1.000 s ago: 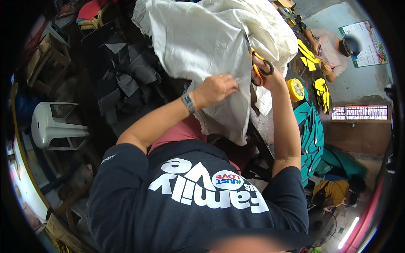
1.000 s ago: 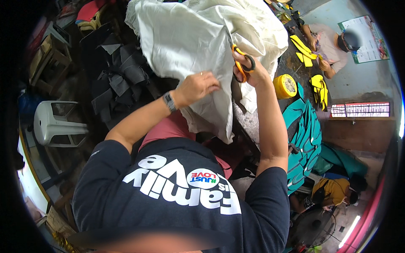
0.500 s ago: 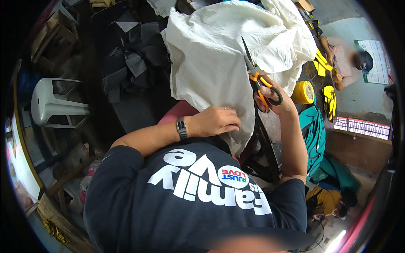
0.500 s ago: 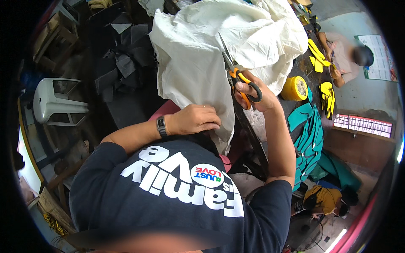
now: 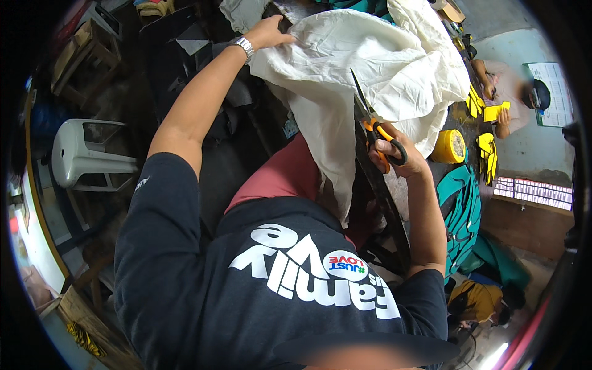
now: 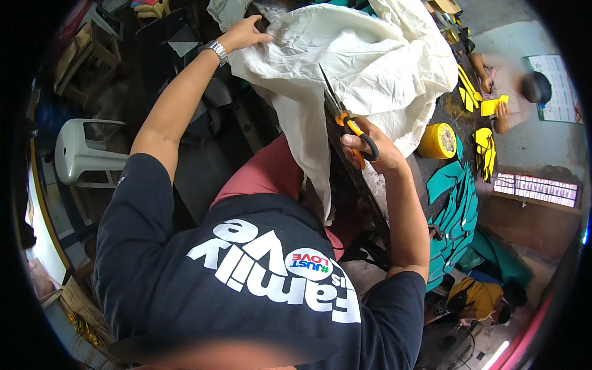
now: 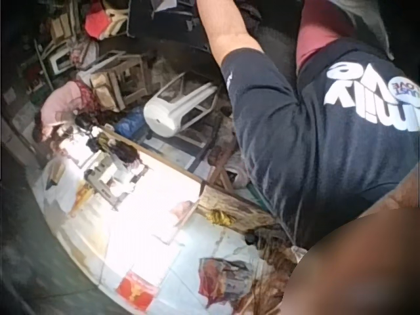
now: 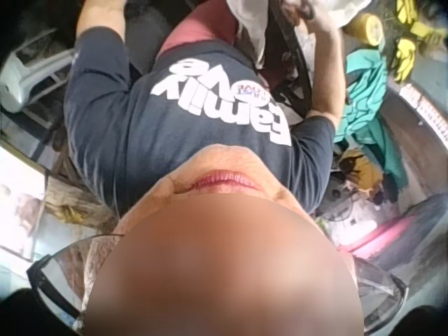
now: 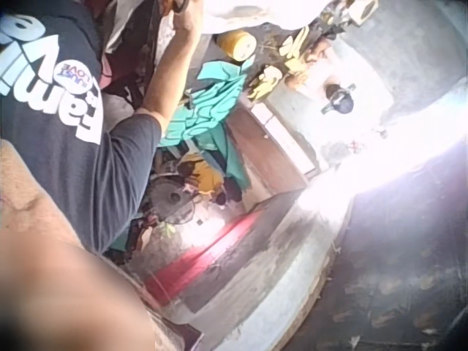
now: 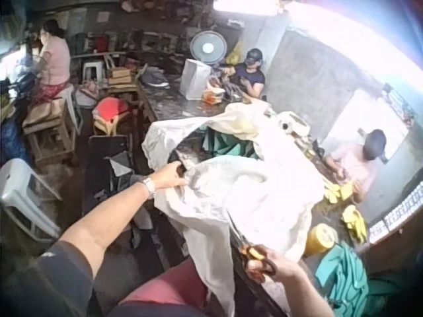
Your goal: The person pours liquid from a metal can into a yellow container, then handles green fabric pieces and a white cloth. They use scissors to cut the white cloth and place the cut piece onto a green fabric item.
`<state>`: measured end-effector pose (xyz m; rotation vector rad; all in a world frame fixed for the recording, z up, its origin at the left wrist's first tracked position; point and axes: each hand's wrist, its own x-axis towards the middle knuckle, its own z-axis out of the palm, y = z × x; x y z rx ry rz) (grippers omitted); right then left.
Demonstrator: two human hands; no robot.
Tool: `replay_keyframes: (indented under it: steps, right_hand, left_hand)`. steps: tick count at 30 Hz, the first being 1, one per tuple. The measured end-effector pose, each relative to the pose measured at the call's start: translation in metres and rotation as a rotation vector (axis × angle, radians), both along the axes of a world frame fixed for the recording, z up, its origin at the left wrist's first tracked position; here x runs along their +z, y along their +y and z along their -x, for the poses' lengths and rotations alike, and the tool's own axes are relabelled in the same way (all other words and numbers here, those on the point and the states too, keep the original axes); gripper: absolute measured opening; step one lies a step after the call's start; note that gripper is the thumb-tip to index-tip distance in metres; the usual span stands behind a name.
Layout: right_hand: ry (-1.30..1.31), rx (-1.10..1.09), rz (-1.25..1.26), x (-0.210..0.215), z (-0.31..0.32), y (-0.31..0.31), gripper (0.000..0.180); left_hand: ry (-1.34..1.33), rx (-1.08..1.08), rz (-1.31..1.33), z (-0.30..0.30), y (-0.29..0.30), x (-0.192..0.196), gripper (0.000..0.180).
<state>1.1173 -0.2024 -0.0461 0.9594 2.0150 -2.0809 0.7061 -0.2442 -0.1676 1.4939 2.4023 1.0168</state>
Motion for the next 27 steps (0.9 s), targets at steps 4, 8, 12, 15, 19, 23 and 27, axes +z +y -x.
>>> replay_keyframes:
  steps: [4, 8, 12, 15, 19, 23, 27]
  right_hand:
    - [-0.016, -0.013, -0.007, 0.001, 0.006, 0.0, 0.086]
    - [0.039, 0.004, 0.027, 0.0, 0.014, 0.0, 0.079]
    - [0.066, -0.008, 0.056, -0.001, 0.02, -0.001, 0.087]
    - [0.044, 0.017, -0.005, 0.001, 0.027, 0.001, 0.082]
    - [-0.029, 0.039, -0.083, 0.001, 0.041, 0.004, 0.073]
    - [0.023, -0.049, -0.045, -0.006, 0.053, 0.004, 0.054]
    - [-0.01, -0.076, 0.008, -0.014, 0.06, 0.009, 0.051]
  left_hand:
    - [-0.192, -0.247, -0.079, 0.027, 0.008, 0.004, 0.041]
    - [-0.436, -0.222, -0.125, 0.044, 0.024, 0.015, 0.022]
    - [-0.603, -0.034, -0.391, 0.058, 0.034, 0.026, 0.013]
    - [-0.543, -0.103, -0.689, 0.061, 0.042, 0.028, 0.014]
    - [-0.216, 0.229, -0.662, 0.047, 0.051, 0.03, 0.031]
    - [0.007, 0.175, -0.908, -0.038, 0.026, 0.015, 0.057]
    - [-0.243, -0.034, -0.755, -0.176, -0.036, -0.016, 0.075]
